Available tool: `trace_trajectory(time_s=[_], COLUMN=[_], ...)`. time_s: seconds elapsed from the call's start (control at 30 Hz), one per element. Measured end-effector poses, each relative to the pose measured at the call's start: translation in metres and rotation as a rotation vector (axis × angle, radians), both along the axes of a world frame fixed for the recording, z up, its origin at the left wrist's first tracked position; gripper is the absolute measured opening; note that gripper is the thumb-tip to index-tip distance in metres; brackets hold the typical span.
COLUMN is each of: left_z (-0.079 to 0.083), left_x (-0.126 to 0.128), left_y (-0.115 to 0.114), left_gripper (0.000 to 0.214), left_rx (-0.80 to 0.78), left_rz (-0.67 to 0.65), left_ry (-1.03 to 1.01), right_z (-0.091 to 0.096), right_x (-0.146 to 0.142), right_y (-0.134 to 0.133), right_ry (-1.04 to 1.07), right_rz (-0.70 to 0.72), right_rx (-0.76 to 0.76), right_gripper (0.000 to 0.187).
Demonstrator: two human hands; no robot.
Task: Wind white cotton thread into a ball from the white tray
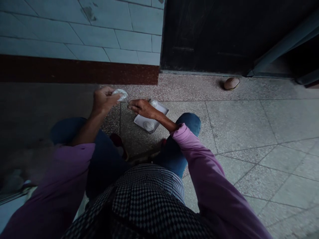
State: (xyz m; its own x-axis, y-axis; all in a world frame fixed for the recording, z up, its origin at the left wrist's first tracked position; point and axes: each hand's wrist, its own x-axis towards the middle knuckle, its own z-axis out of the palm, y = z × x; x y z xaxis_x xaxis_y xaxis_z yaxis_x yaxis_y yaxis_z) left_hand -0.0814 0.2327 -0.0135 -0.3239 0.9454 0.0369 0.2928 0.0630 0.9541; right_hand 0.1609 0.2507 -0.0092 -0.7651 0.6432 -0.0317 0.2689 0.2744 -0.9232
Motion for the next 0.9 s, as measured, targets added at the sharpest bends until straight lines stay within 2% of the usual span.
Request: trace_trajectory(time_s=[0.1,0.17,0.23,0.3,0.37,0.47,0.63,0.8,0.9], left_z=[-0.001,0.002,0.008,0.014,0.020,0.026,0.037,0.046,0.047], left_x=[0.008,0.016,0.020,0.020,0.016,0.008,-0.006,-0.015,-0.017], left_y=[-0.009,-0.017,-0.023,-0.025,-0.024,-0.018,-0.015,-0.018,-0.020], left_gripper=[0.025,0.024,0.023,0.026,0.034,0.042,0.030,0.028,0.026], left_rx=[-0.014,-0.061,-0.132,-0.156,-0.108,-0.029,0.040,0.056,0.104], left_rz=[-0.091,-0.238,-0.405,-0.487,-0.441,-0.273,-0.083,-0.033,-0.016], left_ry=[0.069,0.066,-0.010,-0.160,-0.333,-0.511,-0.623,-0.627,-0.679], right_z=[0.008,0.010,0.009,0.005,0.000,-0.008,-0.010,-0.001,0.004], right_x=[0.006,0.009,0.009,0.006,0.001,-0.009,-0.014,0.003,0.019], right_y=[0.010,0.022,0.032,0.036,0.033,0.021,0.012,0.023,0.026], right_ry=[0.055,0.072,0.068,0.068,0.090,0.136,0.191,0.182,0.182], right_rz=[-0.063,-0.150,-0.216,-0.233,-0.216,-0.168,-0.158,-0.250,-0.207], right_rx=[0.027,0.040,0.018,-0.057,-0.162,-0.302,-0.396,-0.365,-0.376], right_gripper=[0.042,0.047,0.052,0.057,0.057,0.048,0.040,0.061,0.069])
